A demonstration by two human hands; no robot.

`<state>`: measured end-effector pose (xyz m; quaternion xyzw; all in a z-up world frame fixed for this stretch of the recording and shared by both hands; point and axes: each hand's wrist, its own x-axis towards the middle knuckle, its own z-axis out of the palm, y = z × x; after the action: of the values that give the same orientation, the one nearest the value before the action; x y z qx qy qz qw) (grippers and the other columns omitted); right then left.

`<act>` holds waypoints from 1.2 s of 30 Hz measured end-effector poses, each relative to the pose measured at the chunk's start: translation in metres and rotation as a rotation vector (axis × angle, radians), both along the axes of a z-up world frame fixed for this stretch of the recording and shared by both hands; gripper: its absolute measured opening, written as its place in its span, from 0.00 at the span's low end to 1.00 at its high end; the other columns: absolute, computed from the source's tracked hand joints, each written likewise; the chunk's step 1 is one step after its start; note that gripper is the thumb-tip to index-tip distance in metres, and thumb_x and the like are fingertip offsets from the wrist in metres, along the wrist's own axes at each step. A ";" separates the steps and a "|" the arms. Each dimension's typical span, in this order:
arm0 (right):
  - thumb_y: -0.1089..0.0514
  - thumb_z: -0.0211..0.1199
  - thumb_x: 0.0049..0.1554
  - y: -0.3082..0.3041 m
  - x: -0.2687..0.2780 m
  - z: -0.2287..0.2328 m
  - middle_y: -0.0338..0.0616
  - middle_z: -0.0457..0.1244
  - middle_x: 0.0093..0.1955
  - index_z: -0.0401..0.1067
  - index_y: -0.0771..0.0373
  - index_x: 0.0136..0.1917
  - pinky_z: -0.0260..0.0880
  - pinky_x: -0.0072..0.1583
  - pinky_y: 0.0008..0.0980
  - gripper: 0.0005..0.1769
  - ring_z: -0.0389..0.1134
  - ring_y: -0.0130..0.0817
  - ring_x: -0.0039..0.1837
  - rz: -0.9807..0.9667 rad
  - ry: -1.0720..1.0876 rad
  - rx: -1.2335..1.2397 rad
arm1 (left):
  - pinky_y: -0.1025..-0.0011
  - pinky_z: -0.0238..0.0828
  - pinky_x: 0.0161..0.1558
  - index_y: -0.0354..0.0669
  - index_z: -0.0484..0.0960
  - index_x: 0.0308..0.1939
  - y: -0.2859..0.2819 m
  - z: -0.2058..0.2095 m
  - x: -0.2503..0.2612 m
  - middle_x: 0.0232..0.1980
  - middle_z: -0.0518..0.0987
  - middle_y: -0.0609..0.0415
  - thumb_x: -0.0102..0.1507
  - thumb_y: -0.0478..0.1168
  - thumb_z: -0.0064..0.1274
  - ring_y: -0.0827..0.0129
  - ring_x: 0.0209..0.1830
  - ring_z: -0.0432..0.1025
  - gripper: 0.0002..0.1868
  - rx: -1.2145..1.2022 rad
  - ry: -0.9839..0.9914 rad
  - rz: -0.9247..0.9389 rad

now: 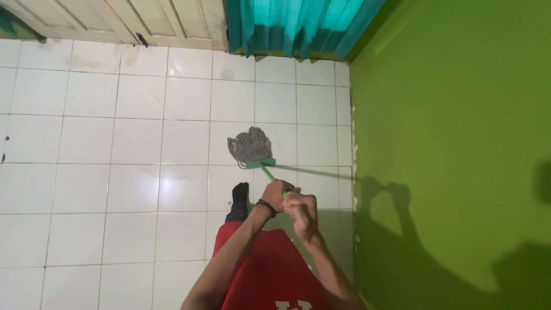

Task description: The person mops a tiled floor using a mop, moving it back and forth across the surface near a door and a green wall.

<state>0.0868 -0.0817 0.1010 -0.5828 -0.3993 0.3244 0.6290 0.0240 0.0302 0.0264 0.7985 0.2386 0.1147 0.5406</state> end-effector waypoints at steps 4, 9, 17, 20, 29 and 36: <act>0.56 0.45 0.49 0.003 -0.001 0.010 0.38 0.50 0.24 0.54 0.59 0.24 0.47 0.34 0.33 0.14 0.45 0.29 0.30 0.066 -0.024 -0.024 | 0.53 0.72 0.35 0.38 0.84 0.25 0.013 0.000 -0.009 0.26 0.79 0.37 0.61 0.51 0.53 0.41 0.27 0.74 0.20 0.051 -0.012 -0.031; 0.54 0.47 0.51 0.026 -0.009 0.010 0.39 0.51 0.25 0.53 0.61 0.23 0.54 0.38 0.34 0.18 0.49 0.31 0.31 0.135 -0.081 0.001 | 0.50 0.70 0.36 0.38 0.82 0.22 0.035 -0.016 -0.017 0.25 0.78 0.38 0.64 0.52 0.50 0.40 0.29 0.74 0.23 0.168 0.034 -0.011; 0.53 0.47 0.52 0.080 -0.014 0.000 0.44 0.53 0.27 0.54 0.67 0.26 0.59 0.44 0.36 0.20 0.54 0.36 0.36 0.256 -0.072 0.095 | 0.49 0.71 0.37 0.38 0.82 0.23 0.092 -0.053 -0.034 0.27 0.79 0.36 0.63 0.50 0.51 0.39 0.31 0.74 0.21 0.150 0.120 0.086; 0.54 0.48 0.52 0.094 -0.014 -0.014 0.44 0.54 0.27 0.54 0.68 0.25 0.60 0.46 0.36 0.19 0.55 0.36 0.36 0.286 -0.072 0.096 | 0.48 0.71 0.38 0.38 0.82 0.23 0.107 -0.066 -0.038 0.28 0.79 0.37 0.63 0.49 0.52 0.39 0.32 0.74 0.20 0.185 0.147 0.133; 0.59 0.48 0.46 0.101 -0.007 -0.067 0.44 0.54 0.23 0.57 0.67 0.22 0.62 0.46 0.36 0.14 0.55 0.36 0.33 0.211 -0.053 0.081 | 0.50 0.71 0.41 0.38 0.80 0.22 0.126 -0.086 -0.029 0.28 0.80 0.41 0.58 0.45 0.57 0.43 0.36 0.73 0.15 0.296 0.095 0.139; 0.56 0.42 0.54 0.058 0.017 -0.084 0.37 0.48 0.22 0.51 0.57 0.21 0.54 0.38 0.33 0.20 0.48 0.31 0.30 0.007 0.000 0.031 | 0.53 0.67 0.40 0.40 0.78 0.19 0.087 -0.082 0.013 0.26 0.79 0.43 0.58 0.48 0.61 0.46 0.30 0.71 0.19 0.305 -0.014 0.044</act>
<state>0.1036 -0.0239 0.0171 -0.5718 -0.4062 0.3203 0.6368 0.0369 0.1176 -0.0555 0.8650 0.2322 0.1669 0.4123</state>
